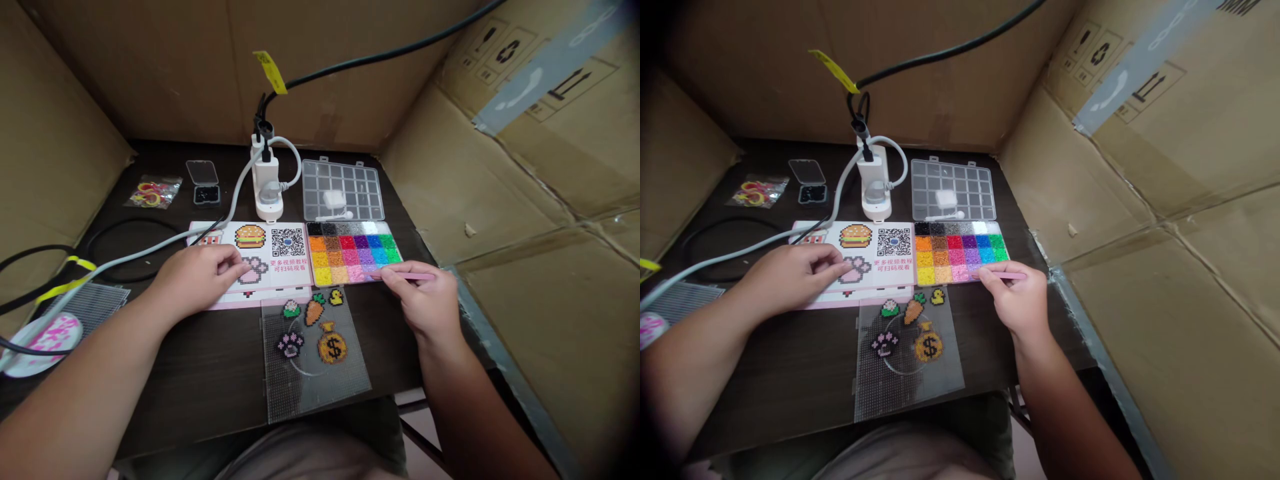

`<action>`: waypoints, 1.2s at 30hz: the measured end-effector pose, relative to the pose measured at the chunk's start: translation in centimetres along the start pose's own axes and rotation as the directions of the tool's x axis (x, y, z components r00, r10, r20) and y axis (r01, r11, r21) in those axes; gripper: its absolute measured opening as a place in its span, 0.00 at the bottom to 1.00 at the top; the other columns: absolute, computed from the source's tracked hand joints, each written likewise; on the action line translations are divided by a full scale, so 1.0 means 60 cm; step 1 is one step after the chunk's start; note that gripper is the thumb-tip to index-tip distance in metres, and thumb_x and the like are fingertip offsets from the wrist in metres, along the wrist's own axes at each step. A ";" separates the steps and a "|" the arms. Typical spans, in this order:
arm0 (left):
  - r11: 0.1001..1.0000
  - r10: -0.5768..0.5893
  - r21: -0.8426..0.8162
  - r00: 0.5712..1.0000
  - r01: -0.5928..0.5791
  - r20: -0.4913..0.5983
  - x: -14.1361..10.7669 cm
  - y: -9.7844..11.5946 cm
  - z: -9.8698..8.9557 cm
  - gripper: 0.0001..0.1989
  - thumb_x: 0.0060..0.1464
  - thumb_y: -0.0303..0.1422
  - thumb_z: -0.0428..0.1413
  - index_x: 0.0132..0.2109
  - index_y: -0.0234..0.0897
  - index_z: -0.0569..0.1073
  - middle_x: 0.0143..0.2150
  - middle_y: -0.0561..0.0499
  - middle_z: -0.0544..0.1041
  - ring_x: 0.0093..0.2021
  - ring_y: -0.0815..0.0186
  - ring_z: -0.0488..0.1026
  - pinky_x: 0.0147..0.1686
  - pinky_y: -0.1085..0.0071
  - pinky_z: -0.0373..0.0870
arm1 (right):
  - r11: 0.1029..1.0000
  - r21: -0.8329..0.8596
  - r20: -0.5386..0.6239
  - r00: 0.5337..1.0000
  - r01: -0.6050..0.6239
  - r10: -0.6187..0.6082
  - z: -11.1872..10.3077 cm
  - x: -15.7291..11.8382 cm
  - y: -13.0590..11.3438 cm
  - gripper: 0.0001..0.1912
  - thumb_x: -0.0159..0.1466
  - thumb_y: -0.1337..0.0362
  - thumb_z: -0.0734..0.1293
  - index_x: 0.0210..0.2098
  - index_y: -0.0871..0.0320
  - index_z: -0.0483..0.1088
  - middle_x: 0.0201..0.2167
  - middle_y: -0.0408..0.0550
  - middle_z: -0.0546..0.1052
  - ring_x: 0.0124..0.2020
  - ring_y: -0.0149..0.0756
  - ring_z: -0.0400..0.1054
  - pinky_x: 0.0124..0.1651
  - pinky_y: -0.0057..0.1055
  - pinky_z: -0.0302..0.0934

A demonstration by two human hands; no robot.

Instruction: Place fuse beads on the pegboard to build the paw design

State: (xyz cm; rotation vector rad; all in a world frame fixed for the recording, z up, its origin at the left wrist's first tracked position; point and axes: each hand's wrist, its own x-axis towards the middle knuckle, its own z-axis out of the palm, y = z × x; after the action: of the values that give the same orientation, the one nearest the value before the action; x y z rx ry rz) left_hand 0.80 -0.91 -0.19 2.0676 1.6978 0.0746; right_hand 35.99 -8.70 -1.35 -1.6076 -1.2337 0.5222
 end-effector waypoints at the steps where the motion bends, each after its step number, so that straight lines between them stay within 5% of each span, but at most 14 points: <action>1: 1.000 0.004 -0.002 1.000 -0.004 -0.006 0.000 0.000 0.000 0.17 0.58 0.51 0.54 0.34 0.44 0.78 0.28 0.50 0.78 0.31 0.59 0.72 0.31 0.63 0.60 | 1.000 0.023 0.008 1.000 0.016 -0.016 0.000 -0.001 0.001 0.11 0.56 0.57 0.81 0.28 0.57 0.83 0.25 0.51 0.86 0.25 0.41 0.80 0.29 0.32 0.74; 6: 1.000 0.010 0.022 1.000 -0.010 -0.026 0.000 0.005 -0.001 0.16 0.59 0.48 0.54 0.33 0.43 0.78 0.28 0.50 0.78 0.31 0.59 0.72 0.32 0.64 0.60 | 0.968 0.219 0.196 0.967 0.121 -0.165 0.011 -0.024 -0.016 0.10 0.62 0.56 0.79 0.30 0.55 0.83 0.29 0.52 0.87 0.31 0.44 0.84 0.37 0.37 0.80; 12: 0.999 -0.002 0.035 1.000 0.003 -0.027 -0.001 0.010 -0.003 0.15 0.59 0.48 0.56 0.34 0.43 0.77 0.30 0.50 0.78 0.32 0.60 0.71 0.33 0.64 0.59 | 0.918 0.366 0.527 0.778 0.156 -0.342 0.046 -0.055 -0.064 0.07 0.64 0.62 0.78 0.30 0.55 0.83 0.29 0.52 0.87 0.28 0.39 0.83 0.33 0.31 0.78; 19: 0.999 -0.023 0.028 0.999 0.024 -0.023 -0.002 0.014 -0.002 0.14 0.58 0.47 0.56 0.37 0.43 0.80 0.29 0.50 0.77 0.31 0.60 0.71 0.34 0.63 0.59 | 0.851 0.487 0.612 0.618 0.196 -0.493 0.070 -0.058 -0.058 0.04 0.65 0.72 0.75 0.34 0.58 0.84 0.32 0.54 0.88 0.31 0.39 0.85 0.35 0.29 0.78; 36: 0.998 0.016 0.063 1.000 -0.014 -0.024 -0.001 0.009 0.000 0.17 0.60 0.49 0.55 0.37 0.42 0.79 0.34 0.48 0.80 0.34 0.60 0.71 0.34 0.64 0.58 | 0.837 0.482 0.631 0.560 0.258 -0.537 0.076 -0.058 -0.050 0.04 0.65 0.73 0.75 0.36 0.60 0.84 0.33 0.56 0.88 0.34 0.38 0.85 0.38 0.27 0.79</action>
State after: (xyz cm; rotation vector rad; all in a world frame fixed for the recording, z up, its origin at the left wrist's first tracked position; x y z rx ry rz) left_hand 1.28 -1.06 0.04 2.1336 1.7197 0.0527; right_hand 29.60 -9.86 -1.29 -0.7272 -1.9406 1.0968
